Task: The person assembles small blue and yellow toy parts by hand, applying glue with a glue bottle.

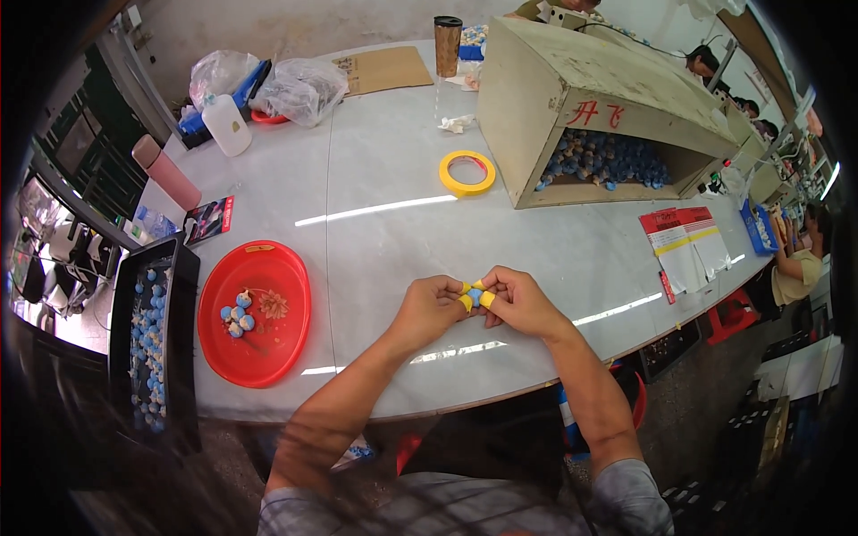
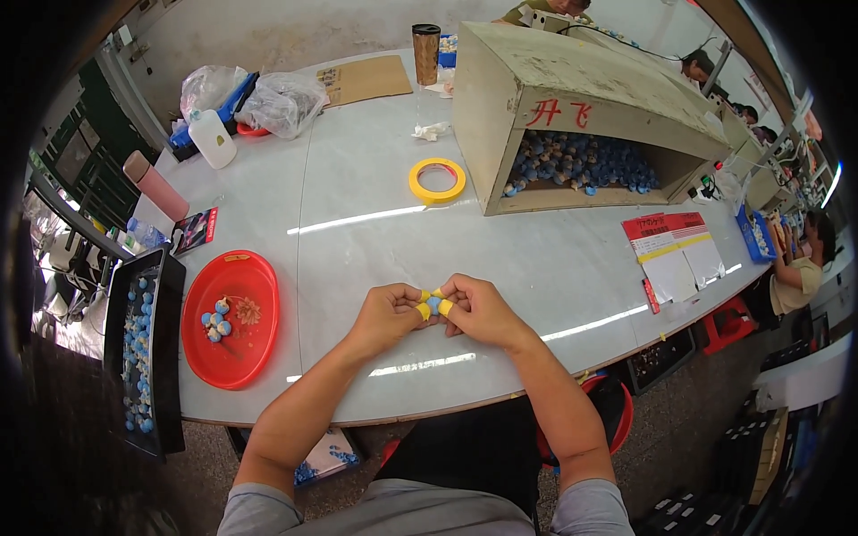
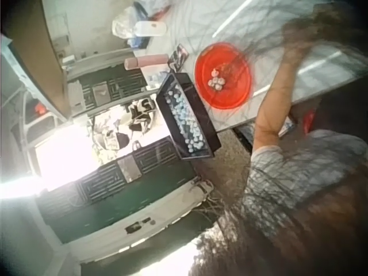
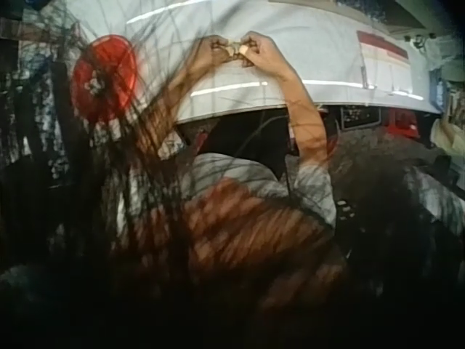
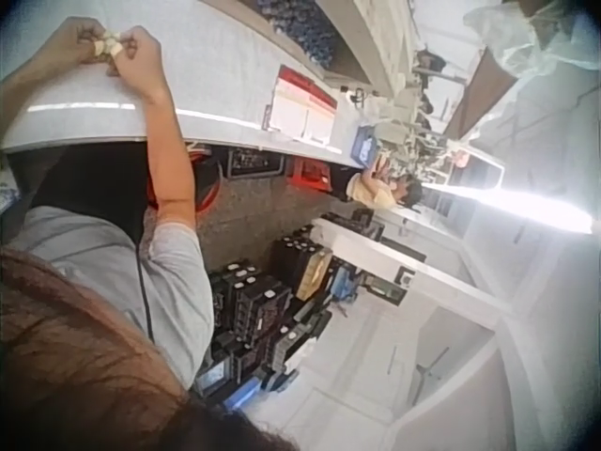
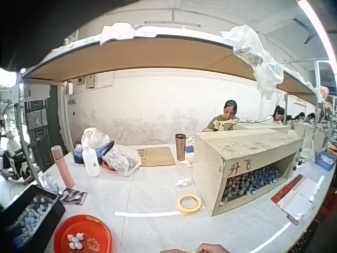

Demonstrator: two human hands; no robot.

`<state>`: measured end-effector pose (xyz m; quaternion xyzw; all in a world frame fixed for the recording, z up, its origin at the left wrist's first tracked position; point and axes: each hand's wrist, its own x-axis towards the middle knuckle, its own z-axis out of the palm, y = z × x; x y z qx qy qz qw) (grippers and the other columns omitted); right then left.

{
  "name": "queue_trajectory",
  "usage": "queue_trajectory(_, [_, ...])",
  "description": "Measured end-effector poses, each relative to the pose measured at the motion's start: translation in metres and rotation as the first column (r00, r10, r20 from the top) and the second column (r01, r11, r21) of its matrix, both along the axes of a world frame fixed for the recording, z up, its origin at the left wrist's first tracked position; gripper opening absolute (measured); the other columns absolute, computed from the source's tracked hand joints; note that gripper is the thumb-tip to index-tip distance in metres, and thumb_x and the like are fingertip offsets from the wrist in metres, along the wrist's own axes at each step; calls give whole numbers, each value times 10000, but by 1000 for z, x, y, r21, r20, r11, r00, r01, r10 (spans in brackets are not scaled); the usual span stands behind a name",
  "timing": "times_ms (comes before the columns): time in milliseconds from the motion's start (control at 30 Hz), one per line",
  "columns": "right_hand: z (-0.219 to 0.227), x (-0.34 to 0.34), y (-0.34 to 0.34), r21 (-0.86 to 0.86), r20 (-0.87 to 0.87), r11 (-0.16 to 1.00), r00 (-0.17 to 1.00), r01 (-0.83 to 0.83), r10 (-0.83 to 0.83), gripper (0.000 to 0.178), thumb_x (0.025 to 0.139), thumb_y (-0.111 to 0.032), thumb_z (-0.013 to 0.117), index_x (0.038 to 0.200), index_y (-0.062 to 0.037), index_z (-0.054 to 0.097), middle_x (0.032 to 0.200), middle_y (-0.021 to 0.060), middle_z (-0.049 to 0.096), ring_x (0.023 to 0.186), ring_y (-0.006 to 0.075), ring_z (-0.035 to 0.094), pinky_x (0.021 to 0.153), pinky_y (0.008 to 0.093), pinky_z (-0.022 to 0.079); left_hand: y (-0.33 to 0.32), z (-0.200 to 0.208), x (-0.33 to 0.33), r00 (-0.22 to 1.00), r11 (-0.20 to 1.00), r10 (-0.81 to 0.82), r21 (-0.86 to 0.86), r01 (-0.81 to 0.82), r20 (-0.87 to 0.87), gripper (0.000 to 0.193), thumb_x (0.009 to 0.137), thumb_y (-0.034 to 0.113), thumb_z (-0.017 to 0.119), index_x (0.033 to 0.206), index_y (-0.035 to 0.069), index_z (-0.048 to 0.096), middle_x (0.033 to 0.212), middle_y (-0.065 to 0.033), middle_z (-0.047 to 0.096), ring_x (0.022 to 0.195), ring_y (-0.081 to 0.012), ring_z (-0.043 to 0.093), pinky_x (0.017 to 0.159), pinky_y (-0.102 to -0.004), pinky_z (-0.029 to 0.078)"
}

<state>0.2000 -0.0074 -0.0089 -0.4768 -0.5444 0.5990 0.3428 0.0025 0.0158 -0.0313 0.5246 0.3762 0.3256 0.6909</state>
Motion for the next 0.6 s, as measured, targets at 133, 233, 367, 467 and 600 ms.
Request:
queue_trajectory(133, [-3, -1, 1, 30, 13, 999, 1000, -12, 12, 104, 928, 1, 538, 1028, 14, 561, 887, 88, 668, 676, 92, 631, 587, 216, 530, -2, 3, 0, 1000, 999, 25, 39, -25, -12, 171, 913, -8, 609, 1023, -134, 572, 966, -148, 662, 926, -189, 693, 782, -223, 572])
queue_trajectory(233, [-9, 1, 1, 55, 12, 998, 1000, -15, 14, 98, 929, 7, 532, 1022, 17, 561, 883, 90, 669, 690, 91, 632, 592, 218, 534, -2, 4, 2, 999, 999, 13, 32, -12, -43, 155, 912, -11, 608, 1004, -130, 574, 967, -145, 662, 920, -180, 692, 784, -222, 571])
queue_trajectory(367, [-12, 0, 1, 78, 10, 997, 1000, -6, 5, 101, 930, 14, 528, 1025, 21, 563, 885, 93, 671, 700, 93, 635, 600, 224, 540, -1, 2, 3, 998, 999, 24, 39, -22, -55, 155, 908, -14, 610, 1002, -132, 573, 988, -152, 656, 926, -181, 689, 783, -222, 569])
queue_trajectory(467, [-7, -1, 0, 53, -4, 999, 1000, -3, 3, 111, 932, 19, 520, 1034, 25, 563, 886, 95, 671, 710, 98, 640, 610, 228, 546, 0, -2, 3, 999, 997, 32, 66, -30, -32, 158, 904, -22, 605, 1011, -132, 569, 1015, -162, 648, 941, -188, 687, 786, -222, 564])
queue_trajectory(600, [-2, -5, 0, 23, -15, 1000, 1000, 13, -12, 119, 932, 20, 516, 1041, 26, 565, 880, 96, 671, 710, 105, 646, 620, 232, 551, 0, 0, 1, 997, 997, 53, 51, -50, -63, 161, 898, -43, 592, 1029, -132, 559, 1029, -173, 643, 962, -209, 688, 802, -233, 566])
